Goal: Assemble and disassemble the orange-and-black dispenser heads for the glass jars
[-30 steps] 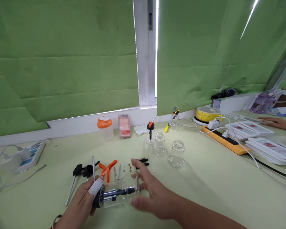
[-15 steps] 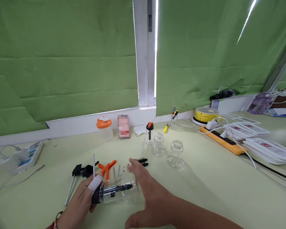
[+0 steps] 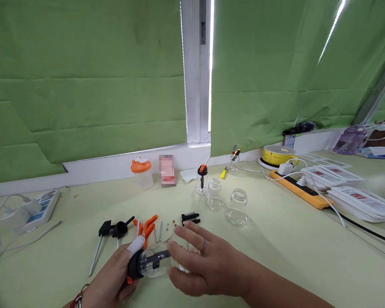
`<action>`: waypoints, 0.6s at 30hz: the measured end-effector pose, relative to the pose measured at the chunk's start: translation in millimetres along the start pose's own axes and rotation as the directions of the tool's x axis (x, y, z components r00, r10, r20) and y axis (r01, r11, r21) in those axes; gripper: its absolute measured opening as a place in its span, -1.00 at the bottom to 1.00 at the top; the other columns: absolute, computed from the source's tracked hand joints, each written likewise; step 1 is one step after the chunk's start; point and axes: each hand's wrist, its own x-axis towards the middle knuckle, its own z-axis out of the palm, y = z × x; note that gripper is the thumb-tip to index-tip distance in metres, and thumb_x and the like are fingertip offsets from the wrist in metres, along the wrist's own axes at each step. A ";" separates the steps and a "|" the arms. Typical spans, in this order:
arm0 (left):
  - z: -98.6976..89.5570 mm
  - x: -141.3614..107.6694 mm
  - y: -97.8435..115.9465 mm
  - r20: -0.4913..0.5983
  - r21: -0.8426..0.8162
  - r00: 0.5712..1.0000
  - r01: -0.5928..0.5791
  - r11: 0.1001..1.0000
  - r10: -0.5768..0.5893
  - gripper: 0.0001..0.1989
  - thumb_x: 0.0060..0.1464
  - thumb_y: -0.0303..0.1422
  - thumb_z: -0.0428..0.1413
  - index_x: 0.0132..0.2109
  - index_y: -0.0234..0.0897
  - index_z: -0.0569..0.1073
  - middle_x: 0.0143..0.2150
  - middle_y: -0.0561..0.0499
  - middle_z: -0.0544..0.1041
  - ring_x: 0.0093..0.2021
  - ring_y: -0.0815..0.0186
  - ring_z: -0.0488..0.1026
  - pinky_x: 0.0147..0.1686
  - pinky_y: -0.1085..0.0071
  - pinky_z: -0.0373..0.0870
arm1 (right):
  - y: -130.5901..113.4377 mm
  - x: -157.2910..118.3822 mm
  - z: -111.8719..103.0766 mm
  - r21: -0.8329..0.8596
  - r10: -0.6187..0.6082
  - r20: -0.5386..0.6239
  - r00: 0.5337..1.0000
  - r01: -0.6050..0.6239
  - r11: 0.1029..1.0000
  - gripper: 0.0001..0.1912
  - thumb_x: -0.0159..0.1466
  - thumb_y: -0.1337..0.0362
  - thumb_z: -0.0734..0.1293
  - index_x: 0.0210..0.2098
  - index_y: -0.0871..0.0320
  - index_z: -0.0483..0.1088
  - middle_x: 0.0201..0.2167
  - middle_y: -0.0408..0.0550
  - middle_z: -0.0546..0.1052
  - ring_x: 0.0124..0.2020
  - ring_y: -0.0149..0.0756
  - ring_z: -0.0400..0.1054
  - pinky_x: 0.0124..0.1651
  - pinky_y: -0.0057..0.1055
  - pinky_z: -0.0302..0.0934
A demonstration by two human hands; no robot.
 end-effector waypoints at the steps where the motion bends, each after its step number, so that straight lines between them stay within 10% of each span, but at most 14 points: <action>1: -0.7 -0.1 -0.3 -0.027 0.022 0.998 0.062 0.998 -0.062 -0.63 -0.01 -0.03 0.04 -0.52 -0.22 0.23 -0.74 0.20 0.18 -0.81 0.55 -0.10 -0.80 0.56 -0.16 | 0.1 -1.5 -1.8 -0.047 -0.038 -0.066 0.997 0.035 0.998 -0.70 0.15 0.40 0.33 -0.15 -0.02 0.34 -0.06 -0.11 0.45 0.22 -0.09 0.06 0.22 0.04 0.04; 5: -3.0 -0.2 3.3 -0.132 0.130 0.990 0.073 0.989 -0.055 -0.58 -0.02 0.04 0.00 -0.52 -0.20 0.15 -0.73 0.23 0.16 -0.80 0.55 -0.09 -0.78 0.55 -0.11 | 3.4 -23.4 -4.6 -0.129 -0.005 -0.153 0.988 -0.015 0.992 -0.64 0.08 0.52 0.36 -0.15 0.12 0.31 0.03 0.02 0.37 0.20 0.01 0.09 0.13 0.04 0.17; 8: -4.0 0.3 6.4 -0.152 0.192 0.983 -0.075 0.979 0.105 -0.55 0.01 0.04 -0.03 -0.55 -0.21 0.11 -0.72 0.21 0.15 -0.77 0.53 -0.02 -0.76 0.57 -0.11 | 5.6 -53.4 -0.8 -0.040 0.255 -0.134 0.958 -0.263 0.964 -0.44 0.10 0.55 0.30 0.06 0.08 0.16 0.16 0.09 0.22 0.23 -0.03 0.05 0.10 -0.10 0.25; 14: -5.5 2.3 6.9 -0.145 0.232 0.974 -0.137 0.963 0.173 -0.53 0.07 0.03 -0.10 -0.57 -0.24 0.15 -0.71 0.16 0.21 -0.74 0.51 0.00 -0.74 0.56 -0.10 | 0.5 -94.4 8.9 0.004 0.838 0.045 0.544 -0.839 0.545 -0.27 0.01 0.21 0.40 0.14 0.06 0.09 0.14 0.06 0.23 0.11 -0.09 0.23 0.00 -0.28 0.34; 18: -4.8 2.5 6.0 -0.140 0.251 0.974 -0.137 0.958 0.176 -0.53 0.07 0.03 -0.10 -0.57 -0.24 0.15 -0.71 0.15 0.22 -0.73 0.50 0.03 -0.74 0.54 -0.08 | 5.5 -97.4 10.2 -0.044 0.895 0.004 0.447 -0.894 0.447 -0.27 -0.03 0.09 0.40 0.10 0.06 0.13 0.09 0.04 0.29 0.09 -0.04 0.23 0.08 -0.15 0.24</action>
